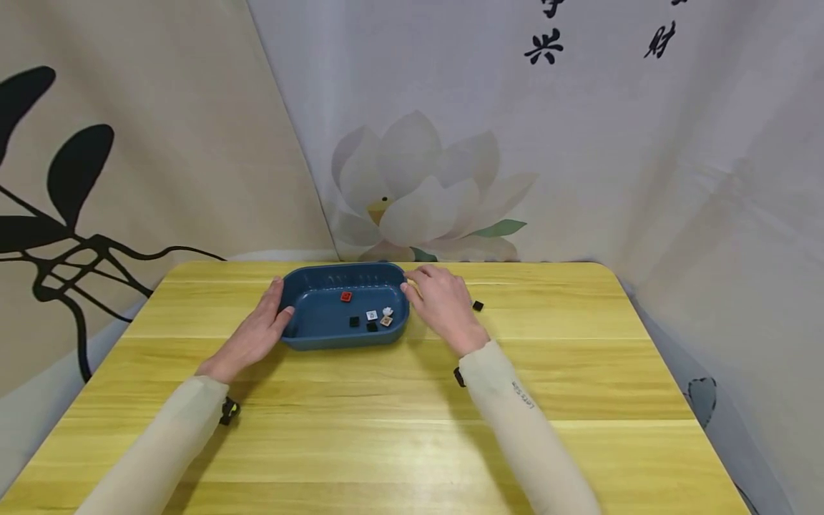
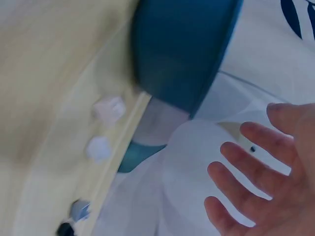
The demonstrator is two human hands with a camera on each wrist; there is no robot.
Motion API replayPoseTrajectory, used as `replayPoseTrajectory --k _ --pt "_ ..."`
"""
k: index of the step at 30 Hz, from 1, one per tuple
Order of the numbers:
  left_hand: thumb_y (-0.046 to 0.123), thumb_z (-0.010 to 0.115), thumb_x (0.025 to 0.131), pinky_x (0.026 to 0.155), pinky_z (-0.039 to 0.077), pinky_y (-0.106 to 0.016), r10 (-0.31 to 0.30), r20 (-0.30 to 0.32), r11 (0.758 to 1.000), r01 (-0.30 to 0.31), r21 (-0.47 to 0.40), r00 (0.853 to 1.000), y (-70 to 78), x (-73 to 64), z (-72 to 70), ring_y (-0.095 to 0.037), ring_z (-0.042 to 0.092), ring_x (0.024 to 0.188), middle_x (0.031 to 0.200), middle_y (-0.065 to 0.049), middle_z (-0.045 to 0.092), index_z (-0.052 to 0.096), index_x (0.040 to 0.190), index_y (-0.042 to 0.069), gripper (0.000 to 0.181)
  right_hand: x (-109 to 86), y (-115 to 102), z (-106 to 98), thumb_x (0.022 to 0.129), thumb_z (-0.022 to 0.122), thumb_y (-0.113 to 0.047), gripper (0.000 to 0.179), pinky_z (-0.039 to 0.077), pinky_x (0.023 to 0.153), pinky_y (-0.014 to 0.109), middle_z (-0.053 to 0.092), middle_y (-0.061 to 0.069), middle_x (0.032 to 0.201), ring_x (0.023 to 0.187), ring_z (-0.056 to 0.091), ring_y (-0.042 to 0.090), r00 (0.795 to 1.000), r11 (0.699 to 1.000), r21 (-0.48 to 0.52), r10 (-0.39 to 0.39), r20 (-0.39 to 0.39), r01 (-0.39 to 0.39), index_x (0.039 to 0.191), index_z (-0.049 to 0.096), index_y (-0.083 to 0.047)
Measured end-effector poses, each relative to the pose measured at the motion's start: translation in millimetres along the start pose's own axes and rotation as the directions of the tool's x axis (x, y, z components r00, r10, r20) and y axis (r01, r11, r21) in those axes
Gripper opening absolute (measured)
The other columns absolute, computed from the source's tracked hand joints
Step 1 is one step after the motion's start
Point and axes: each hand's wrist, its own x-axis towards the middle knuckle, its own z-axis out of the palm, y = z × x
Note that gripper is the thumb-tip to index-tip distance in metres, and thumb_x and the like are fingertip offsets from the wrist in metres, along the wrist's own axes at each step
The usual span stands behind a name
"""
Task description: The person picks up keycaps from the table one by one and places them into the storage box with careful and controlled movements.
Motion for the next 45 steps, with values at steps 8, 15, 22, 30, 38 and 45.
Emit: replayPoseTrajectory --k 8,15,22,30,38,45 --pt "0.038 0.029 0.114 0.126 0.007 -0.058 0.002 -0.003 1.0 -0.002 0.004 1.0 -2.2 0.3 -0.8 -0.042 -0.001 0.158 0.172 -0.019 -0.009 -0.006 0.164 0.0 0.071 -15.2 21 9 0.106 0.06 -0.033 0.039 0.056 0.092 0.053 0.068 0.015 0.132 0.118 0.066 0.036 0.999 0.998 -0.037 0.043 0.013 -0.043 0.134 0.069 -0.008" --pt "0.036 0.03 0.114 0.125 0.008 -0.058 0.01 -0.013 1.0 -0.01 0.006 1.0 -3.8 1.0 1.1 -0.043 0.0 0.157 0.172 -0.02 -0.007 -0.005 0.164 -0.001 0.071 -24.0 32 18 0.103 0.066 -0.031 0.043 0.053 0.097 0.058 0.059 0.016 0.147 0.127 0.06 0.041 0.993 0.993 -0.115 -0.017 0.121 0.031 0.14 0.066 -0.008" --pt "0.037 0.029 0.114 0.125 0.008 -0.058 0.011 -0.011 1.0 -0.011 0.011 1.0 -3.5 -0.8 1.0 -0.043 0.001 0.157 0.172 -0.019 -0.008 -0.004 0.164 -0.002 0.071 -29.2 35 23 0.107 0.059 -0.029 0.043 0.041 0.109 0.065 0.048 0.01 0.159 0.144 0.043 0.045 0.961 0.986 -0.137 -0.05 0.271 0.09 0.148 0.06 -0.015" --pt "0.036 0.03 0.115 0.125 0.008 -0.059 0.011 -0.007 1.0 -0.011 0.006 1.0 -3.2 -1.6 0.1 -0.043 0.001 0.157 0.172 -0.02 -0.008 -0.004 0.164 -0.002 0.071 -31.4 35 28 0.103 0.066 -0.016 0.037 0.04 0.11 0.066 0.057 0.005 0.151 0.144 0.044 0.044 0.937 0.96 -0.197 -0.128 0.324 0.2 0.139 0.069 -0.02" --pt "0.034 0.032 0.114 0.125 0.008 -0.058 0.011 -0.005 1.0 -0.011 -0.006 1.0 -2.9 -0.2 0.6 -0.042 0.0 0.157 0.172 -0.015 -0.01 -0.005 0.164 0.0 0.071 -30.5 37 31 0.102 0.066 -0.011 0.03 0.045 0.105 0.063 0.067 0.003 0.138 0.136 0.053 0.041 0.943 0.94 -0.256 -0.145 0.301 0.226 0.127 0.077 -0.022" --pt "0.033 0.032 0.114 0.126 0.007 -0.058 0.014 -0.007 1.0 -0.014 -0.01 1.0 -4.0 1.5 0.3 -0.041 -0.001 0.158 0.172 -0.012 -0.012 -0.006 0.164 0.0 0.07 -30.5 39 32 0.1 0.067 -0.006 0.029 0.047 0.101 0.06 0.076 0.002 0.119 0.121 0.063 0.034 0.951 0.934 -0.272 -0.161 0.264 0.233 0.119 0.081 -0.023"
